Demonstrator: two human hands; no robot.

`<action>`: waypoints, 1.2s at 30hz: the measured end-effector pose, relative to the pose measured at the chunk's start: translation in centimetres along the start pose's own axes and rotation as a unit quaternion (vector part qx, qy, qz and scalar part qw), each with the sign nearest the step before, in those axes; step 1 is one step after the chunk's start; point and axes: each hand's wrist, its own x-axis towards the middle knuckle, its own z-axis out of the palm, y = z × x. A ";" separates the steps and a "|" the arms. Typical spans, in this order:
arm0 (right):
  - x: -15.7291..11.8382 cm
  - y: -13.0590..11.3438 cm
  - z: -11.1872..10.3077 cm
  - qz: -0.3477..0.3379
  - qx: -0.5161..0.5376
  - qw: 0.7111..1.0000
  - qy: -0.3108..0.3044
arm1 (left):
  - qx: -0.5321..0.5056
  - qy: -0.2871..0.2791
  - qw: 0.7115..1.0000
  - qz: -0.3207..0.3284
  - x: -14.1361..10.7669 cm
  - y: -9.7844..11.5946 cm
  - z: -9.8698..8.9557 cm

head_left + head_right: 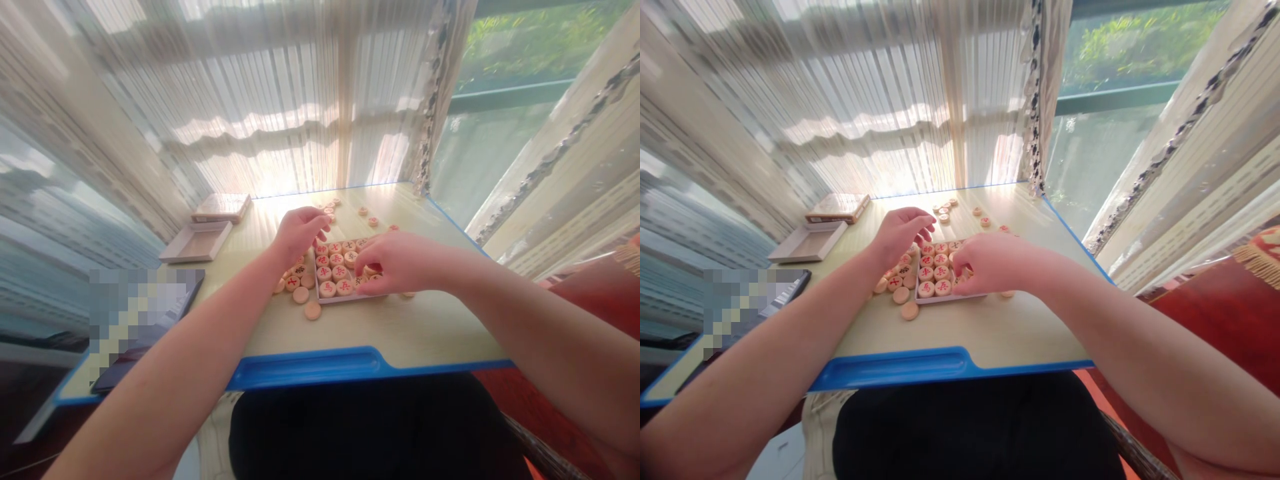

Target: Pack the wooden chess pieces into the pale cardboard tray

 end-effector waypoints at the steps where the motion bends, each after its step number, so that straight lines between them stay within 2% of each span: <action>1: 0.0 -0.1 -0.1 0.007 0.009 1.000 -0.012 | -0.001 -0.005 1.000 0.000 0.0 0.0 0.0; 9: 0.3 0.1 0.1 0.012 0.066 0.997 -0.031 | -0.003 -0.043 0.999 0.004 -0.3 0.3 0.2; 16: 0.0 0.3 0.0 -0.008 0.107 0.991 -0.077 | -0.003 -0.042 0.999 0.010 -0.4 0.4 0.2; 21: 0.0 0.2 -0.1 -0.032 0.117 0.990 -0.069 | -0.005 -0.048 0.999 0.008 -0.4 0.4 0.2; 36: -0.1 0.0 -0.1 0.026 0.084 0.994 -0.061 | 0.005 -0.041 0.999 0.018 -0.3 0.2 0.1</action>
